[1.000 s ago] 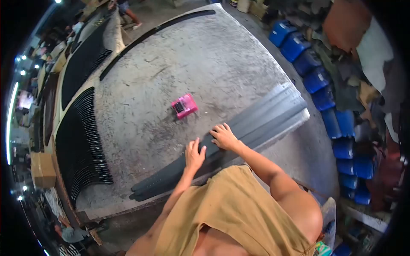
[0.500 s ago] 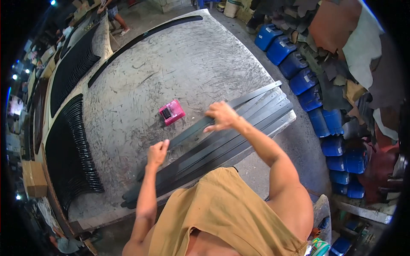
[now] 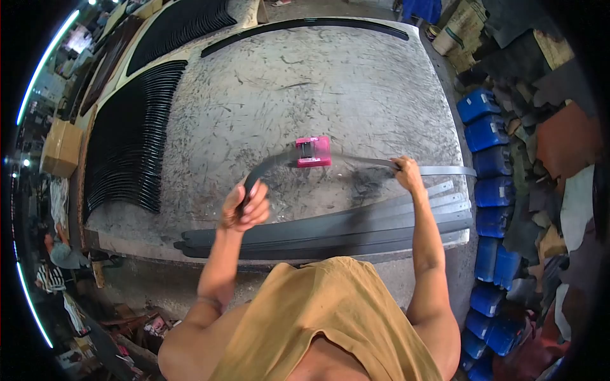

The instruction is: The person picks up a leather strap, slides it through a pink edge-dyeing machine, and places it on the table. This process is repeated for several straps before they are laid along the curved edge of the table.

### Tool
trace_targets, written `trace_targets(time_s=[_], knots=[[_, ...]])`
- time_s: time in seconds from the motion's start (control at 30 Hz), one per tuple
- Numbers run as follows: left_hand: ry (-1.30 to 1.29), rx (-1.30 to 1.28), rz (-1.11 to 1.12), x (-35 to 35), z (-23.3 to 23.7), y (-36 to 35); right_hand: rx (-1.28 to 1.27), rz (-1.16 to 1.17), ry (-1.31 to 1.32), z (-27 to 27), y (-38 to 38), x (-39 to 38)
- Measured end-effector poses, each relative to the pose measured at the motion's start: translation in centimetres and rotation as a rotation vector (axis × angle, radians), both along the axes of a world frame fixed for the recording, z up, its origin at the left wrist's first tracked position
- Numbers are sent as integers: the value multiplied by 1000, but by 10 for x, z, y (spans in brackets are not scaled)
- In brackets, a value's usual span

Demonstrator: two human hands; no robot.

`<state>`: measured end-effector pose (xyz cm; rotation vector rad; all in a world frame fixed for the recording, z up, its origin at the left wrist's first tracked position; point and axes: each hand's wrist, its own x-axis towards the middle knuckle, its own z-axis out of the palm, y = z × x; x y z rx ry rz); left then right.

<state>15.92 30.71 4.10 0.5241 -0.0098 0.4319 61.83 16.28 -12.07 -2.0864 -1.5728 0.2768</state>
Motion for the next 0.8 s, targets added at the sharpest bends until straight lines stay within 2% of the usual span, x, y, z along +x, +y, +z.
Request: trace_targets(time_s=[0.03, 0.1, 0.17, 0.23, 0.3, 0.33, 0.37, 0.47, 0.6, 0.8], knots=[[-162, -59, 13, 22, -3, -2, 76, 23, 80, -12, 12, -11], [-104, 40, 33, 59, -2, -1, -93, -63, 317, 21, 38, -56], [114, 354, 25, 86, -11, 13, -193, -71, 404, 44, 63, -87], [454, 829, 162, 114, -24, 33, -169, -41, 427, 54, 81, -107], [808, 1178, 181, 127, -48, 65, -150, 1, 396, 53, 90, -117], [756, 1307, 367, 133, -55, 74, -174, -1, 341, 54, 93, -122], [872, 1401, 367, 135, -85, 92, -197, -1, 285, 55, 96, -126], [873, 1463, 387, 134, -114, 113, -178, -7, 308, 55, 92, -133], [904, 1358, 348, 133, -149, 122, -213, -56, 348, 47, 79, -135], [917, 1322, 314, 138, -164, 116, -200, -101, 395, 50, 67, -145]])
